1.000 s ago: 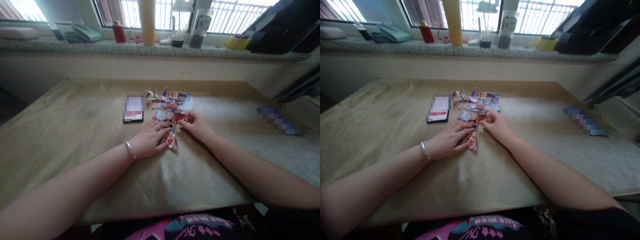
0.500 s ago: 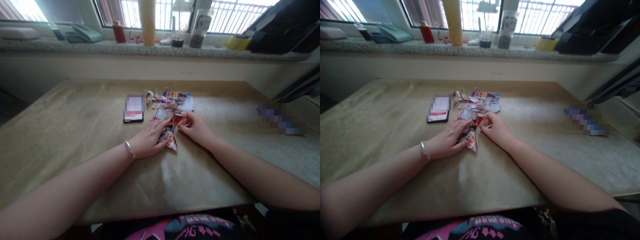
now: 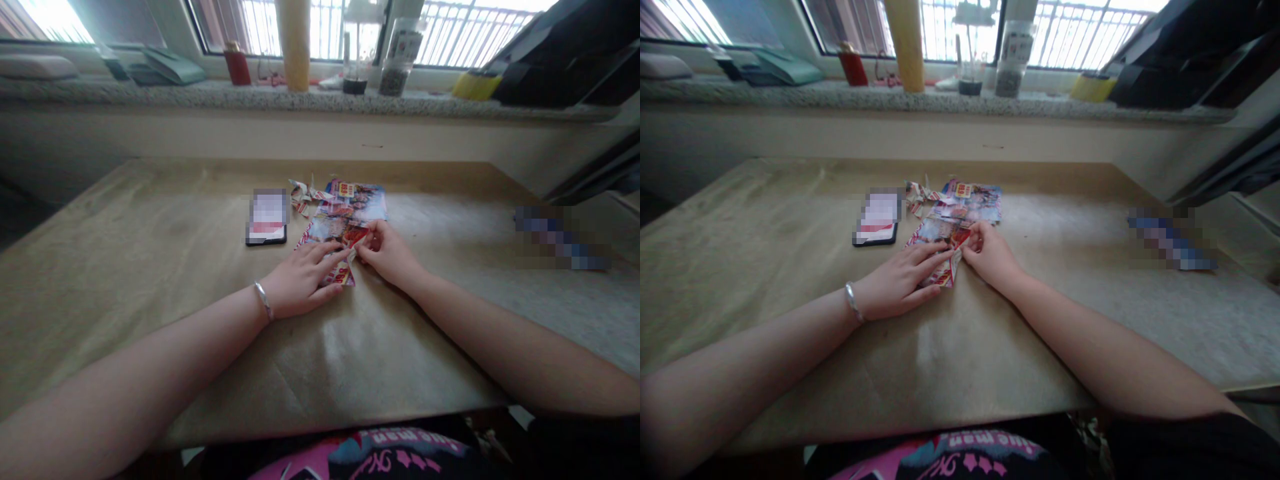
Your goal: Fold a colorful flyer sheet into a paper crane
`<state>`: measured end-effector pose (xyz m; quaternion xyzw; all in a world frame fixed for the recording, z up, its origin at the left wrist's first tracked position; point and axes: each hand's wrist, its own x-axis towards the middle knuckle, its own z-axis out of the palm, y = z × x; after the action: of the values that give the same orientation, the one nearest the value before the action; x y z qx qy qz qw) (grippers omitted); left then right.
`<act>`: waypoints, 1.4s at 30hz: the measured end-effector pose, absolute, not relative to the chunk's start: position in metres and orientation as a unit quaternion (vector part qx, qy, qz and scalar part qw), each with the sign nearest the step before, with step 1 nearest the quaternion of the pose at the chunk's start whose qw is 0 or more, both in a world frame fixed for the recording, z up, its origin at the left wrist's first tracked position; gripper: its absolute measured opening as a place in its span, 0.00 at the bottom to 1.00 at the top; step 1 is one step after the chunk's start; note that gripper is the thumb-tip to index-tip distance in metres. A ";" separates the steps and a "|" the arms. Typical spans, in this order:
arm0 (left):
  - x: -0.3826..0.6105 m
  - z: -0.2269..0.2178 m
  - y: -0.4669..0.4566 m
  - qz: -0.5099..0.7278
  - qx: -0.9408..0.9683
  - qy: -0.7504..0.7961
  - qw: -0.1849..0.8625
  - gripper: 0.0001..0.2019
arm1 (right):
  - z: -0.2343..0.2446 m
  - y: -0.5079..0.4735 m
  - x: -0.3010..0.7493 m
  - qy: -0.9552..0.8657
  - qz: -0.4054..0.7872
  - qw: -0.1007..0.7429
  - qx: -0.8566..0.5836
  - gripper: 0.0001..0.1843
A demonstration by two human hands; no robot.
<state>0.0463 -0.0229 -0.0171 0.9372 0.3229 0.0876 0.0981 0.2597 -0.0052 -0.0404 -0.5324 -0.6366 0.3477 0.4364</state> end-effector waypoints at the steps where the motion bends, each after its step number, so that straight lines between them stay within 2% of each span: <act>1: 0.047 -0.017 -0.023 0.089 0.936 0.325 0.098 0.29 | -0.041 -0.005 0.259 -0.639 0.345 0.437 -0.531 0.14; 5: 0.047 -0.017 -0.022 0.102 0.934 0.327 0.102 0.27 | -0.044 -0.003 0.259 -0.647 0.354 0.432 -0.519 0.13; 10: 0.046 -0.018 -0.022 0.104 0.936 0.321 0.098 0.27 | -0.046 -0.001 0.262 -0.680 0.310 0.394 -0.535 0.14; 16: 0.047 -0.017 -0.023 0.085 0.938 0.322 0.099 0.29 | -0.043 0.000 0.259 -0.654 0.357 0.404 -0.530 0.11; 25: 0.045 -0.022 -0.023 0.150 0.917 0.340 0.142 0.40 | -0.038 -0.005 0.262 -0.651 0.410 0.428 -0.473 0.13; 37: 0.042 -0.026 -0.019 0.207 0.930 0.295 0.071 0.50 | -0.029 -0.017 0.266 -0.779 0.294 0.366 -0.416 0.03; 42: 0.043 -0.024 -0.018 0.240 0.927 0.289 0.009 0.48 | -0.027 -0.018 0.266 -0.794 0.248 0.360 -0.422 0.03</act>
<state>0.0433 -0.0178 -0.0236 0.9268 0.2885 0.2401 0.0094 0.2664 -0.0184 -0.0267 -0.4219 -0.7944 0.2475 0.3600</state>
